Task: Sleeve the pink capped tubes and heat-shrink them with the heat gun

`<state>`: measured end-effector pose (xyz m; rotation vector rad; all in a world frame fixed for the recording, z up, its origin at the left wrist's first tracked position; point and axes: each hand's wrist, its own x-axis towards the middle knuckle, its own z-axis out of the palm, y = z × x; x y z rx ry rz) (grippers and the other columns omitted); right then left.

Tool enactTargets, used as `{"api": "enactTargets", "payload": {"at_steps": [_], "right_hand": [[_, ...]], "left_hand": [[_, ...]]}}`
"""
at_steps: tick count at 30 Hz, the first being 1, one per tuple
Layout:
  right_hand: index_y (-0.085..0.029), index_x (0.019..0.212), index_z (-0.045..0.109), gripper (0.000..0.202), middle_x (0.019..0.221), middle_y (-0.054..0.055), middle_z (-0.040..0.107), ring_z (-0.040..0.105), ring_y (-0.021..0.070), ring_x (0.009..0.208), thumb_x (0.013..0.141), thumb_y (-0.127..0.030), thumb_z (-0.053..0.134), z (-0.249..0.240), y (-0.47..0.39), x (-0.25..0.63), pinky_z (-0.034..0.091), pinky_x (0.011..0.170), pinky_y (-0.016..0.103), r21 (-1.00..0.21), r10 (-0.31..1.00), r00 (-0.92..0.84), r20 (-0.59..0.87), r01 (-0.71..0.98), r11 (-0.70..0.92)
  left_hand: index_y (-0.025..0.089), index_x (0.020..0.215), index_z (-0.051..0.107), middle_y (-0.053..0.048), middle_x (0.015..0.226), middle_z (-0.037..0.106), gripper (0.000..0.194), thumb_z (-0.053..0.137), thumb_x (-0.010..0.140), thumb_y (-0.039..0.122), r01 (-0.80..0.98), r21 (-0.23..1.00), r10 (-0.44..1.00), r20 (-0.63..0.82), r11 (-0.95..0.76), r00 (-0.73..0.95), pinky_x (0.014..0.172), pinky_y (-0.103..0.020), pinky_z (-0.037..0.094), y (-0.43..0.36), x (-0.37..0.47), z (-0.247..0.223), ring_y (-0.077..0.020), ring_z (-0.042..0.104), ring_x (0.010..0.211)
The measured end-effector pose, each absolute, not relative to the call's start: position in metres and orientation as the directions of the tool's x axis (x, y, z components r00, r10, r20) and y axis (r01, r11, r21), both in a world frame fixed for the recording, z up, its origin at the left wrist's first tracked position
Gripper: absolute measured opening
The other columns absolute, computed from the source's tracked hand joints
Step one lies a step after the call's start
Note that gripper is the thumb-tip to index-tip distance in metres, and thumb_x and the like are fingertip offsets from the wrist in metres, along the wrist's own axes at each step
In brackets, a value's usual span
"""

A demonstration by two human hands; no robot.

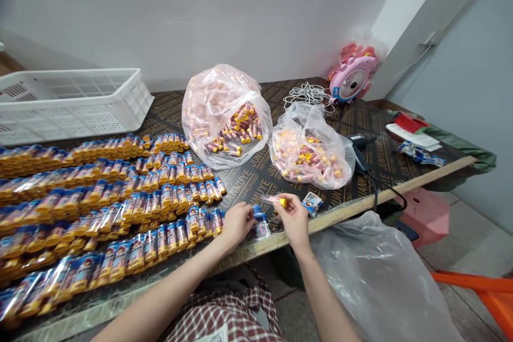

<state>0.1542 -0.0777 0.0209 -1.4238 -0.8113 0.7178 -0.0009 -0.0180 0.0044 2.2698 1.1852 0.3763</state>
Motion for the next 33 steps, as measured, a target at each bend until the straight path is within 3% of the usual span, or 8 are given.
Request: {"api": "enactTargets", "payload": {"at_steps": [5,11,14,17,21,24,29,33], "right_hand": [[-0.019,0.089,0.061,0.028,0.089,0.004,0.063,0.061,0.0169,0.076,0.068,-0.033,0.073,0.029,-0.082,0.146,0.054,0.068,0.032,-0.996,0.812,0.580,0.063,-0.011,0.086],[-0.020,0.089,0.062,0.024,0.090,0.004,0.064,0.062,0.0181,0.077,0.069,-0.031,0.072,0.039,-0.079,0.133,0.055,0.074,0.036,-0.992,0.830,0.551,0.094,-0.021,0.126],[-0.020,0.089,0.062,0.025,0.087,0.003,0.064,0.063,0.0178,0.075,0.069,-0.031,0.071,0.042,-0.075,0.127,0.055,0.073,0.036,-0.993,0.840,0.536,0.084,-0.029,0.118],[-0.020,0.090,0.062,0.024,0.087,0.003,0.064,0.063,0.0175,0.075,0.070,-0.031,0.071,0.044,-0.074,0.125,0.055,0.073,0.035,-0.993,0.838,0.536,0.100,-0.001,0.119],[-0.020,0.089,0.062,0.023,0.088,0.003,0.064,0.062,0.0170,0.077,0.070,-0.031,0.070,0.045,-0.079,0.127,0.055,0.074,0.034,-0.992,0.822,0.555,0.127,0.053,0.118],[-0.020,0.090,0.062,0.023,0.088,0.003,0.064,0.062,0.0167,0.077,0.071,-0.031,0.070,0.044,-0.083,0.131,0.054,0.073,0.033,-0.992,0.808,0.575,0.129,0.081,0.101],[-0.020,0.093,0.063,0.024,0.091,0.004,0.065,0.064,0.0182,0.079,0.072,-0.031,0.069,0.045,-0.084,0.131,0.054,0.074,0.034,-0.989,0.797,0.586,0.145,0.098,0.108],[-0.021,0.096,0.063,0.023,0.095,0.005,0.066,0.066,0.0195,0.083,0.075,-0.029,0.067,0.050,-0.084,0.118,0.053,0.082,0.037,-0.989,0.850,0.507,0.142,0.035,0.145]], "left_hand": [[0.019,0.065,0.048,0.003,0.057,0.053,0.013,0.059,0.070,0.024,0.349,0.935,0.912,-0.095,-0.056,0.399,0.056,-0.023,0.038,-0.012,-0.014,0.016,-0.0125,0.052,0.057],[0.020,0.070,0.044,0.004,0.052,0.053,0.017,0.060,0.068,0.024,0.111,0.950,0.843,-0.310,0.291,0.439,0.053,-0.025,0.044,-0.003,-0.025,0.016,-0.0135,0.055,0.049],[0.019,0.070,0.050,0.001,0.056,0.057,0.007,0.056,0.070,0.016,0.369,0.926,0.818,-0.268,0.074,0.509,0.059,-0.027,0.045,-0.008,-0.015,0.008,-0.0161,0.058,0.057],[0.018,0.070,0.056,-0.004,0.071,0.064,0.006,0.053,0.073,0.014,0.603,0.735,0.795,-0.147,-0.310,0.588,0.069,-0.030,0.044,-0.015,-0.003,0.001,-0.0199,0.061,0.073],[0.017,0.077,0.059,-0.010,0.088,0.063,0.018,0.042,0.080,0.013,0.661,0.469,0.736,-0.033,-0.586,0.676,0.071,-0.030,0.043,-0.020,0.002,-0.004,-0.0215,0.057,0.085],[0.017,0.076,0.057,-0.009,0.091,0.061,0.013,0.045,0.078,0.012,0.620,0.462,0.723,0.073,-0.634,0.687,0.072,-0.031,0.042,-0.022,0.000,-0.003,-0.0222,0.054,0.090],[0.018,0.070,0.051,0.002,0.064,0.056,0.006,0.055,0.070,0.014,0.344,0.922,0.891,0.002,-0.178,0.454,0.062,-0.024,0.040,-0.023,-0.018,0.010,-0.0126,0.053,0.063],[0.018,0.073,0.050,0.006,0.055,0.056,0.024,0.067,0.057,0.015,-0.118,0.941,0.919,-0.273,0.317,0.284,0.054,-0.021,0.042,-0.017,-0.050,0.029,-0.0089,0.051,0.051]]}}
